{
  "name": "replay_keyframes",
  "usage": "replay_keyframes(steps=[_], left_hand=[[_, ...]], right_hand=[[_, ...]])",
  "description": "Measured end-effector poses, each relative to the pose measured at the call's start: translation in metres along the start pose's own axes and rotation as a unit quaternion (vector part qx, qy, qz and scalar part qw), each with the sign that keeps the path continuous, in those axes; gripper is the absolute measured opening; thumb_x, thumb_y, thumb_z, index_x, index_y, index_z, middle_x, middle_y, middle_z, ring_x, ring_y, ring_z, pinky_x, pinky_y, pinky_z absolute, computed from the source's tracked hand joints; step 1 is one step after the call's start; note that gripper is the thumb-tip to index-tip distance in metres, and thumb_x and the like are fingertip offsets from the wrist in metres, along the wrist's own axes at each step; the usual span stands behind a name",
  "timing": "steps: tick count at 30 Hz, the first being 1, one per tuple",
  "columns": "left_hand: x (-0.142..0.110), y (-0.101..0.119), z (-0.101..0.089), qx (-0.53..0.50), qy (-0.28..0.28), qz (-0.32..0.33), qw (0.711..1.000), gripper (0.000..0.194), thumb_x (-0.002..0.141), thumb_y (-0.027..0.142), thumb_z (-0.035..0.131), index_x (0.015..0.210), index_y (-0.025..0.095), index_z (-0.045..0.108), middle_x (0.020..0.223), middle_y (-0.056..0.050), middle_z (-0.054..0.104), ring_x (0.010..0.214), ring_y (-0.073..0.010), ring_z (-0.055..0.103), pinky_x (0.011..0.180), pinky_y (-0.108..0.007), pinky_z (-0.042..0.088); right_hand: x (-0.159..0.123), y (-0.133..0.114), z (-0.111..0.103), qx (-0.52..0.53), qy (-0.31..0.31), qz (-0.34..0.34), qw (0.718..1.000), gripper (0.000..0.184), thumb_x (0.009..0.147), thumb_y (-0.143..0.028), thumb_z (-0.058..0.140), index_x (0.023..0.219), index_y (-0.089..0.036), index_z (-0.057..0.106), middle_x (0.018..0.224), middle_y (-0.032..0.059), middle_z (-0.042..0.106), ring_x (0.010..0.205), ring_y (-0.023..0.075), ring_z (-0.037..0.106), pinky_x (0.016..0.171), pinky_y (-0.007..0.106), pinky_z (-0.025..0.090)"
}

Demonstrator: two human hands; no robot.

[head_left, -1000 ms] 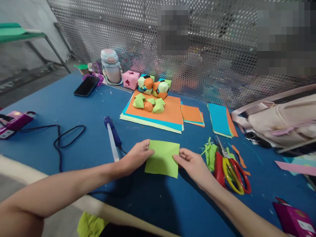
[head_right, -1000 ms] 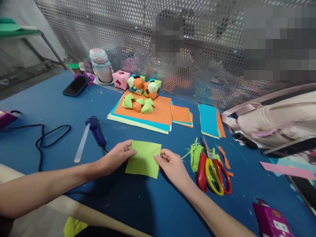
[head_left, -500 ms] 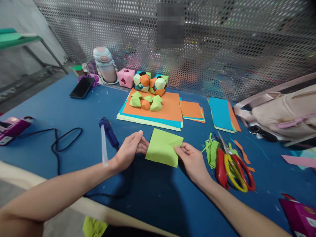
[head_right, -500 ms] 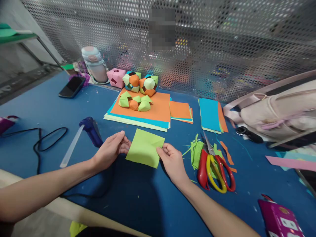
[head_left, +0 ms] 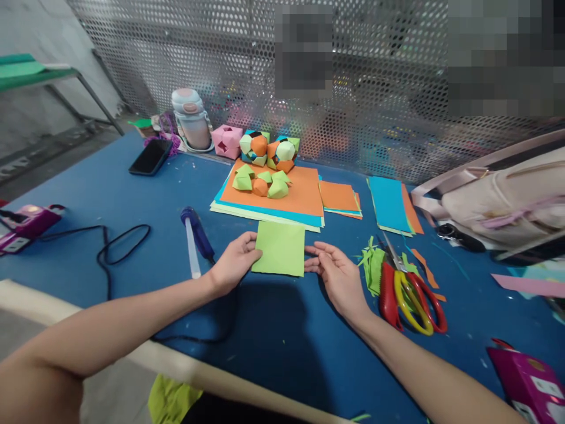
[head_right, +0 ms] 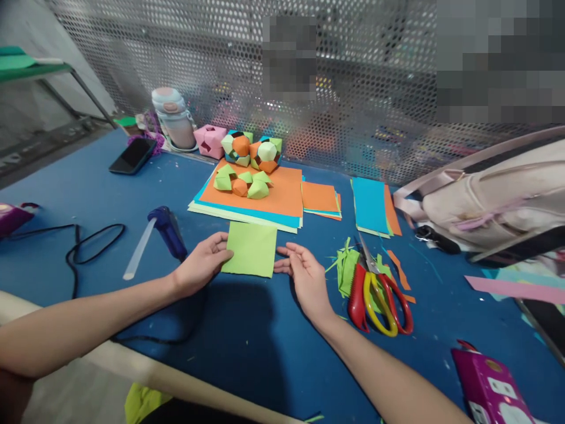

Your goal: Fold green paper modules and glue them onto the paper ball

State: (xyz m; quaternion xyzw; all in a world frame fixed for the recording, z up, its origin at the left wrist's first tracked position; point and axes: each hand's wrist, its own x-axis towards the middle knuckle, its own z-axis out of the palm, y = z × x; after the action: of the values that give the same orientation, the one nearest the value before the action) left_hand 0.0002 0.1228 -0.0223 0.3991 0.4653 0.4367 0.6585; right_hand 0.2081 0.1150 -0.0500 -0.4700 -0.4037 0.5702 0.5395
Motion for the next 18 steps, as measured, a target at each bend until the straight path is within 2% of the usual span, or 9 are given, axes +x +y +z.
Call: replay_keyframes(steps=[3,6,9,12,16,18], left_hand=[[0.000,-0.002,-0.001,-0.001,-0.019,0.011,1.000,0.030,0.071,0.016,0.058,0.100,0.015,0.051,0.083,-0.002,0.070,0.072,-0.0141,0.066,0.071,-0.027,0.050],[-0.002,-0.004,-0.002,-0.002,-0.030,0.024,0.999,0.029,0.071,0.015,0.057,0.100,0.015,0.052,0.084,-0.002,0.070,0.073,-0.0140,0.066,0.072,-0.027,0.050],[-0.002,-0.005,-0.003,-0.010,-0.033,0.028,0.999,0.029,0.071,0.015,0.058,0.099,0.016,0.052,0.084,-0.002,0.070,0.074,-0.0138,0.066,0.072,-0.027,0.050],[-0.001,-0.005,-0.004,-0.010,-0.030,0.030,0.999,0.029,0.070,0.014,0.059,0.098,0.015,0.052,0.083,-0.002,0.070,0.072,-0.0136,0.066,0.071,-0.026,0.050],[-0.001,-0.002,-0.002,-0.006,-0.018,0.038,0.999,0.028,0.069,0.014,0.059,0.095,0.016,0.052,0.080,-0.001,0.070,0.069,-0.0134,0.065,0.069,-0.025,0.049],[-0.002,-0.002,-0.001,-0.009,-0.016,0.045,0.999,0.029,0.068,0.013,0.059,0.096,0.016,0.053,0.079,0.000,0.069,0.069,-0.0132,0.065,0.069,-0.025,0.048]], right_hand=[[0.001,-0.003,0.000,-0.016,0.013,0.004,1.000,0.030,0.080,-0.040,0.061,0.099,-0.017,0.059,0.081,0.0048,0.069,0.054,0.0133,0.062,0.054,0.031,0.054],[-0.003,-0.008,0.001,-0.053,0.007,-0.012,0.998,0.032,0.084,-0.046,0.053,0.085,-0.016,0.063,0.063,0.0018,0.063,0.045,0.0114,0.055,0.043,0.026,0.045],[-0.008,-0.012,0.000,-0.129,-0.008,-0.084,0.988,0.028,0.087,-0.041,0.050,0.083,-0.018,0.064,0.073,0.0028,0.062,0.052,0.0107,0.053,0.050,0.026,0.045],[-0.008,-0.011,-0.002,-0.219,-0.015,-0.143,0.965,0.017,0.083,-0.029,0.054,0.095,-0.022,0.063,0.090,0.0033,0.061,0.061,0.0106,0.054,0.057,0.027,0.047],[-0.006,-0.004,-0.003,-0.253,-0.059,-0.148,0.954,0.034,0.081,-0.022,0.049,0.114,-0.025,0.059,0.096,0.0044,0.063,0.074,0.0142,0.060,0.063,0.029,0.051],[-0.007,-0.003,-0.002,-0.278,-0.080,-0.179,0.940,0.036,0.082,-0.020,0.047,0.115,-0.027,0.060,0.098,0.0039,0.065,0.079,0.0154,0.061,0.069,0.032,0.052]])
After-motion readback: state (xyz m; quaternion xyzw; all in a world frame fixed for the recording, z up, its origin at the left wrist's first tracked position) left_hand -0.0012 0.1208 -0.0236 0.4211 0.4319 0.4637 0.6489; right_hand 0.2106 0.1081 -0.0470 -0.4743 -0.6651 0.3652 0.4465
